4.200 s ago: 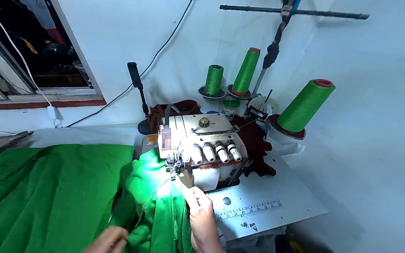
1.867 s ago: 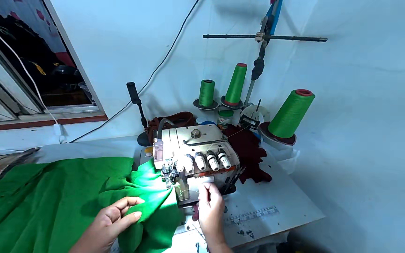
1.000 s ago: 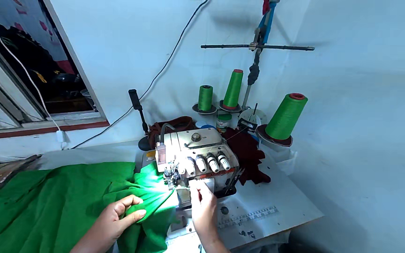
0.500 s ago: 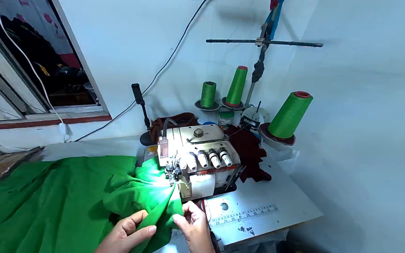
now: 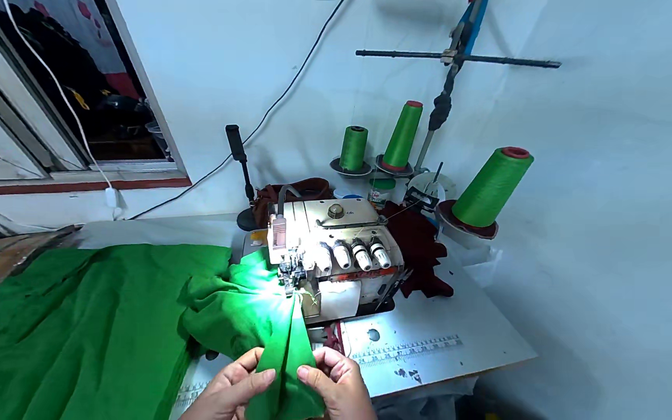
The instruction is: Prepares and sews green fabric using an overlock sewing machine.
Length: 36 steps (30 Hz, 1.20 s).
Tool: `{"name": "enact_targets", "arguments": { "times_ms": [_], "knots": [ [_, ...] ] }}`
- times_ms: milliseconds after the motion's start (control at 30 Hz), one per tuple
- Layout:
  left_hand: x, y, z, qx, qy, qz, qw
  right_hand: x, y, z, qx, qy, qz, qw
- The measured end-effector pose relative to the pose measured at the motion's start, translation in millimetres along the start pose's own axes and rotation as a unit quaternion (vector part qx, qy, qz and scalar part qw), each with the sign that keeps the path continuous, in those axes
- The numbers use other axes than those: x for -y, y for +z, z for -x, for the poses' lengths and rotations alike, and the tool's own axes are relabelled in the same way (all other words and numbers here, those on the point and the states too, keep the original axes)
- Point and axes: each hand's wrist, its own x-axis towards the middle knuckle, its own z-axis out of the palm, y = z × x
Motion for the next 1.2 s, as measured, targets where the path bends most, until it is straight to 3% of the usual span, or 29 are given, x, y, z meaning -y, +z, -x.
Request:
{"name": "enact_targets", "arguments": {
  "times_ms": [100,200,267,367,500,567,733,833,933,1200],
  "knots": [
    [8,3,2,-0.079,0.086,-0.082,0.990,4,0,2,-0.013,0.014,0.001,1.000],
    [12,9,12,-0.137,0.253,-0.248,0.925,5,-2,6,-0.012,-0.001,0.029,1.000],
    [16,14,18,-0.119,0.309,-0.285,0.899,8,-1,11,-0.008,-0.001,0.047,0.999],
    [31,15,15,-0.055,0.315,-0.264,0.910,7,3,19,-0.012,0.006,0.055,0.998],
    [37,16,10,-0.046,0.269,-0.260,0.926,-1,5,23,-0.022,-0.006,0.067,0.998],
    [43,11,7,-0.057,0.332,-0.320,0.886,-3,4,25,-0.030,-0.009,0.069,0.997],
    [45,4,6,-0.060,0.477,-0.502,0.719,-3,5,31,-0.024,-0.015,0.062,0.998],
    [49,2,3,-0.054,0.506,-0.543,0.668,-4,6,33,-0.031,-0.009,0.052,0.998],
    [54,-4,1,-0.038,0.504,-0.555,0.661,-6,4,35,-0.031,0.002,0.052,0.998],
    [63,-10,-5,-0.018,0.487,-0.510,0.709,-9,-1,32,-0.019,0.034,-0.001,0.999]
  ]
}}
